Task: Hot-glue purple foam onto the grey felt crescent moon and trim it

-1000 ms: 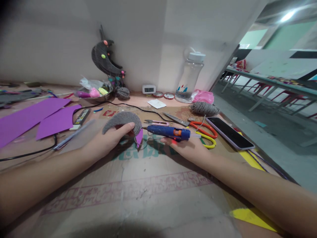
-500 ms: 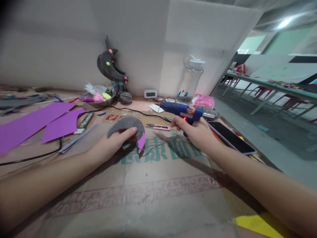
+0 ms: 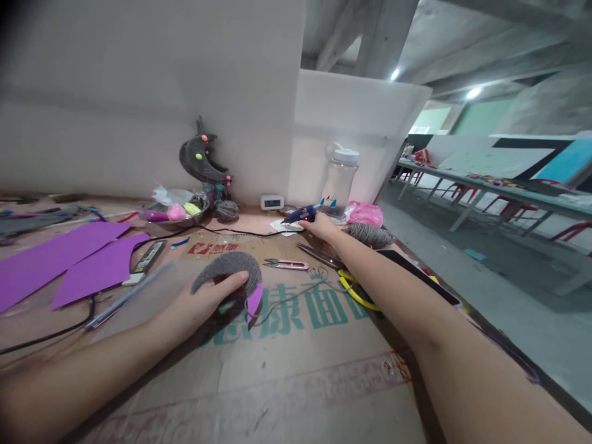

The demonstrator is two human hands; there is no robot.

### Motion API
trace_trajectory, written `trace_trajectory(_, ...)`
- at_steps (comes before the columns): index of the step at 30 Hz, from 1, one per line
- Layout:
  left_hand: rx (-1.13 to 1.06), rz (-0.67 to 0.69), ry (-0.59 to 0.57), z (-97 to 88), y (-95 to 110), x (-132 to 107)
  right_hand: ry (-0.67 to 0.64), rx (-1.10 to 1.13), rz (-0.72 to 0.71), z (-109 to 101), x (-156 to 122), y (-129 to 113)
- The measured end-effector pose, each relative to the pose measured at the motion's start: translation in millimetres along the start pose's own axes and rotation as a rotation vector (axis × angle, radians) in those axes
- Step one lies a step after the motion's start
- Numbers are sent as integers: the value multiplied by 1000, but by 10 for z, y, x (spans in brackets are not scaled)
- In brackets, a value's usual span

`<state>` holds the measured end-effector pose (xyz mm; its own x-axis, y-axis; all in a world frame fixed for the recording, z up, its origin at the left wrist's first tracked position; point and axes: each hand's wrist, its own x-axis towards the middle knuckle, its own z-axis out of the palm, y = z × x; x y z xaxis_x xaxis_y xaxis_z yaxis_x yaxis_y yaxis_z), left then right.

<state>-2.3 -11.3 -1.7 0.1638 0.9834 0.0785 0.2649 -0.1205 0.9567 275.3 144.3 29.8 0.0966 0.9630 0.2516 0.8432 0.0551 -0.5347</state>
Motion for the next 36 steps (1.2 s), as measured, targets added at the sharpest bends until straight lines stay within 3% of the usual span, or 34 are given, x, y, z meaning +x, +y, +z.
trace_trajectory(6, -26, 26, -16, -14, 6, 3, 99, -11, -70, -124, -152, 74)
trace_trajectory(9, -19, 37, -10, -12, 34, -5, 217, 19, -164, -230, -476, -51)
trace_trajectory(12, -33, 75, 13, 3, 58, -10, 239, 79, -326, -296, -990, -273)
trace_trajectory(14, -44, 75, 29, 10, 74, -14, 83, 155, -384, -300, -1364, -421)
trace_trajectory(18, -10, 53, 52, -1, 113, -29, -395, 411, -228, -205, -1882, -593)
trace_trajectory(22, 19, 77, 39, -25, 142, -36, -536, 574, -163, -87, -1972, -616)
trace_trajectory(25, 61, 98, 48, -29, 139, -38, -496, 520, -248, -78, -1931, -595)
trace_trajectory(30, 51, 146, -28, -21, 127, -51, -233, 184, -523, -114, -1866, -515)
trace_trajectory(36, 93, 187, -61, -2, 136, -40, -130, 172, -695, -85, -1857, -587)
